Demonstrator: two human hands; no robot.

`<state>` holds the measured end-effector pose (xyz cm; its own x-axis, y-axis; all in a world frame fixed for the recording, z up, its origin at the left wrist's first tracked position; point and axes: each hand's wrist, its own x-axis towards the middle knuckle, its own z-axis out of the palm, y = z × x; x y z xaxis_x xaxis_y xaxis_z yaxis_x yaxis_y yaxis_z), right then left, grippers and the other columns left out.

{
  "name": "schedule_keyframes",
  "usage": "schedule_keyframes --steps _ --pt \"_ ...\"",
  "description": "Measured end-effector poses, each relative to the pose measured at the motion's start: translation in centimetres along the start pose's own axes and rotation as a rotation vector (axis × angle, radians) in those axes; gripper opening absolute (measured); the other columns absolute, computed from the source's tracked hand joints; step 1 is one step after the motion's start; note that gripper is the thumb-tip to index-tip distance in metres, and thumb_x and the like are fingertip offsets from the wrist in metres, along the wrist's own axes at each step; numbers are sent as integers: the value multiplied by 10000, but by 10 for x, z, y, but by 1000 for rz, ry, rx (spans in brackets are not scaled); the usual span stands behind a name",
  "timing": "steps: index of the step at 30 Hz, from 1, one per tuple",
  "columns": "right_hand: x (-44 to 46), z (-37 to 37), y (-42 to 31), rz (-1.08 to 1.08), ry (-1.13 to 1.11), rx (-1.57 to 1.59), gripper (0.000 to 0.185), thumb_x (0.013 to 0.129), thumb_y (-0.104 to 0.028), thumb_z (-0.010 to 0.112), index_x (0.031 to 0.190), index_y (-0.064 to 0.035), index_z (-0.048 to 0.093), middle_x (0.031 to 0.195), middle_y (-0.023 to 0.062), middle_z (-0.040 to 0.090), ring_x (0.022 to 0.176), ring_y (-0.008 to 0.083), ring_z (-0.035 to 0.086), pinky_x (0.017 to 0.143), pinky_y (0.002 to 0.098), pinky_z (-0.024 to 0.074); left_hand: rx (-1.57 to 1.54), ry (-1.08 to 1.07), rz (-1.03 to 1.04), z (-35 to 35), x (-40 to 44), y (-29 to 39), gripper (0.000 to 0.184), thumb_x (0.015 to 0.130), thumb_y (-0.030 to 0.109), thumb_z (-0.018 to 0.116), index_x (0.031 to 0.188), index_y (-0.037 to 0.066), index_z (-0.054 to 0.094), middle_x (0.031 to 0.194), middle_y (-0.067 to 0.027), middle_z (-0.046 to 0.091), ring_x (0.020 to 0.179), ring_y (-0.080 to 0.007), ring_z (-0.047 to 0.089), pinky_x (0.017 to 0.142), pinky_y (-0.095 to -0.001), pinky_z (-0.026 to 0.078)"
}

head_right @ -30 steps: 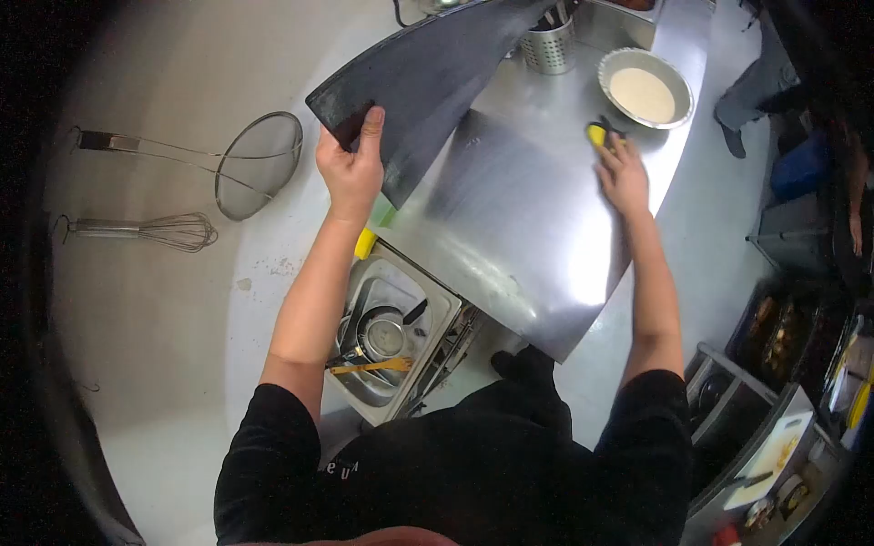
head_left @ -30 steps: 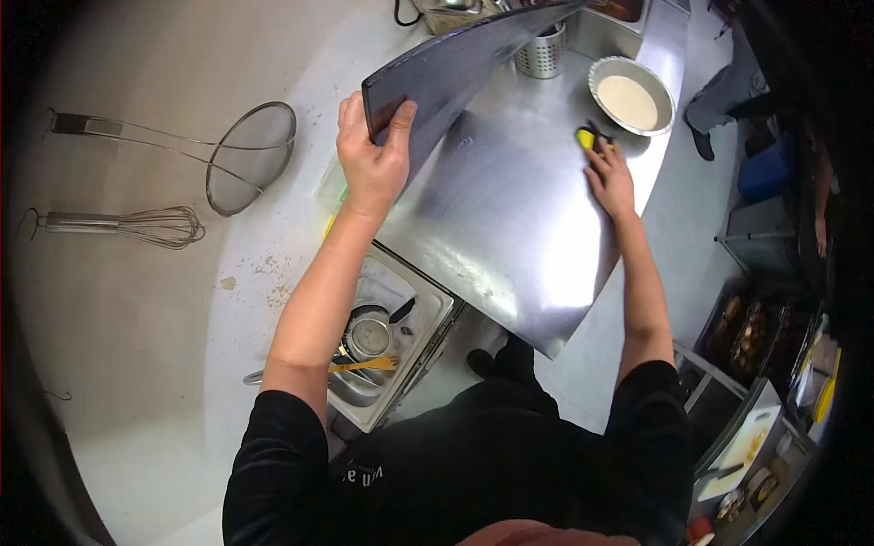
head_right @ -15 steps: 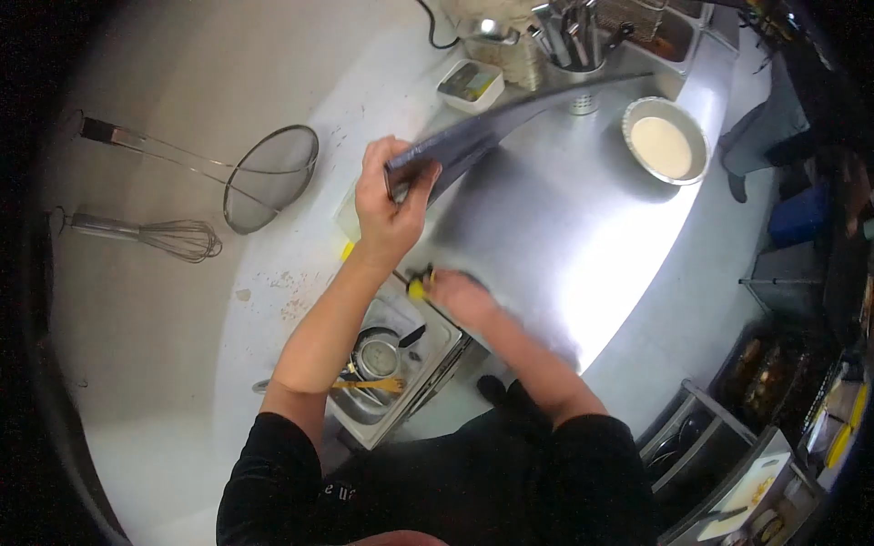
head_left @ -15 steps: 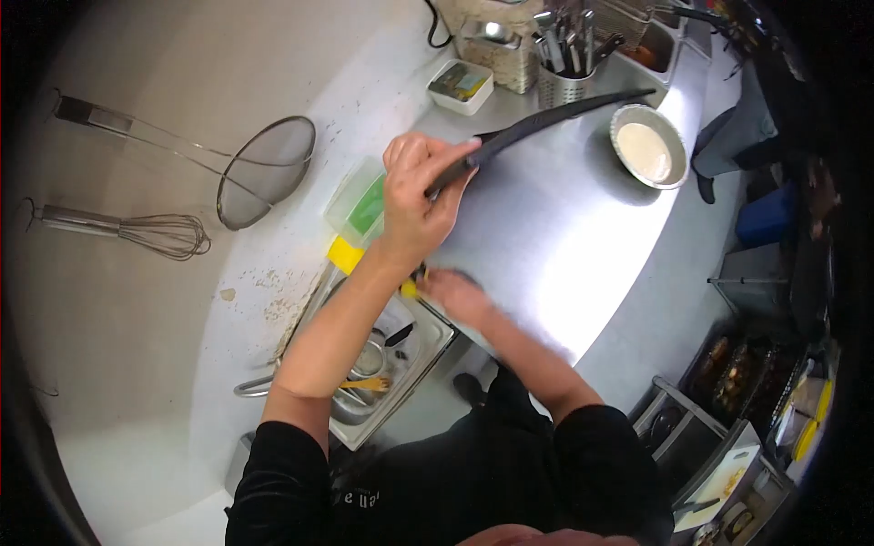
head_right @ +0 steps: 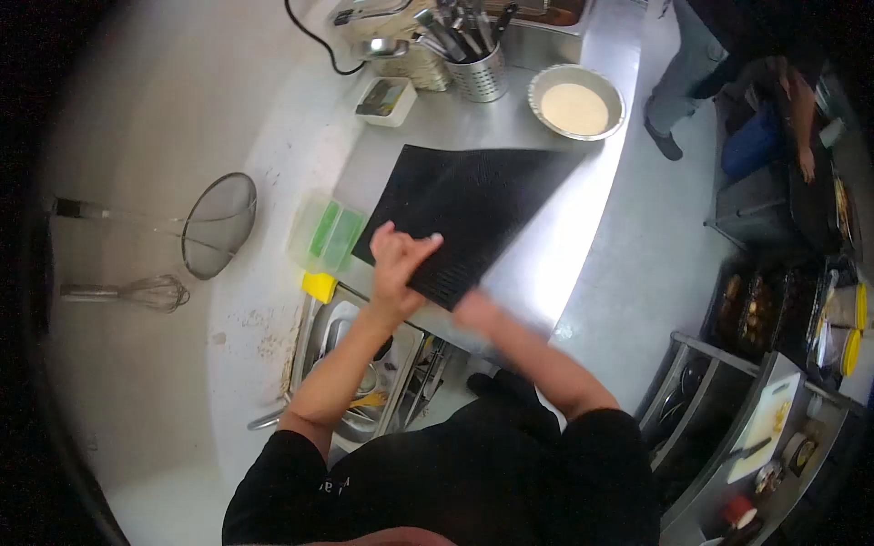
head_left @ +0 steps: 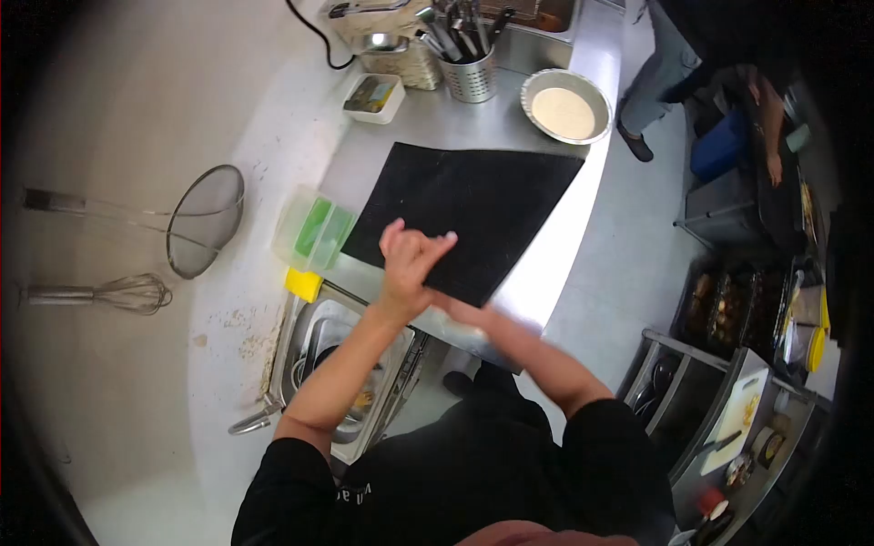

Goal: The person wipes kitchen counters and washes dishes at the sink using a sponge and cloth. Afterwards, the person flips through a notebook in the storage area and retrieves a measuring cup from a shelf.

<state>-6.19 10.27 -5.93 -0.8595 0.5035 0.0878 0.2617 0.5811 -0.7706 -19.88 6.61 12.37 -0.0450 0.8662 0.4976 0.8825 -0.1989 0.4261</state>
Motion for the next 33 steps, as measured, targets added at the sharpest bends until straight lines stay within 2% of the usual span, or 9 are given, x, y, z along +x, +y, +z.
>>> schedule_keyframes --steps 1,3,5,7,10,17,27,29,33 --pt "-30 -5 -33 -42 -482 -182 544 814 -91 570 1346 -78 463 1456 132 384 1382 287 301 1154 424 211 -2 -44 19 11 -7 4 521 682 165 628 1193 64 626 901 -45 583 870 -246 526 1027 -492 273" --pt "-80 -29 -21 -530 -492 -88 561 786 -100 579 1339 -138 491 1434 60 433 1374 252 332 1153 409 238 9 -156 84 46 -24 2 590 631 148 604 1214 57 606 931 -41 585 911 -245 521 1046 -493 251" --pt "-104 -55 5 -413 -388 -83 570 739 -93 592 1302 -161 536 1390 21 484 1357 234 368 1138 394 286 5 -182 126 86 -41 5 627 596 114 590 1218 36 591 998 -54 569 957 -242 516 1086 -508 222" --pt "-114 -77 34 -362 -362 -200 498 766 -104 608 1259 -156 574 1345 39 519 1328 254 408 1109 401 339 34 -197 166 116 -52 2 591 629 127 582 1209 15 586 996 -63 563 959 -238 519 1098 -513 215" --pt "-105 -101 23 -355 -351 -119 443 794 -131 629 1235 -148 589 1344 37 517 1309 272 427 1094 399 360 77 -194 185 144 -57 -1 572 650 138 581 1204 -1 577 982 -70 561 962 -236 521 1102 -522 213" --pt "-105 -97 15 -432 -384 -139 398 839 -178 627 1233 -138 583 1362 33 497 1328 281 397 1109 418 338 -36 -331 217 168 -79 -21 620 622 124 606 1218 -35 545 987 -122 537 964 -270 517 1103 -538 241" --pt "-101 -81 8 -515 -541 -79 343 883 -225 589 1215 -139 593 1381 32 483 1360 256 351 1124 416 310 21 -380 276 166 -82 -22 686 601 119 683 1247 -40 518 974 -100 513 1005 -266 503 1137 -601 170" --pt "-97 -75 3 -537 -582 -81 363 877 -214 581 1233 -140 580 1381 32 483 1369 254 336 1132 415 297 -20 -394 279 164 -82 -22 539 718 101 585 1237 -40 542 963 -85 506 990 -259 493 1121 -609 214" --pt "-87 -56 -3 -577 -639 -97 400 863 -212 598 1260 -173 566 1410 -2 450 1385 248 310 1143 405 265 -92 -450 262 159 -81 -25 641 738 306 666 1254 -47 520 1053 -85 537 1075 -257 486 1135 -599 172"
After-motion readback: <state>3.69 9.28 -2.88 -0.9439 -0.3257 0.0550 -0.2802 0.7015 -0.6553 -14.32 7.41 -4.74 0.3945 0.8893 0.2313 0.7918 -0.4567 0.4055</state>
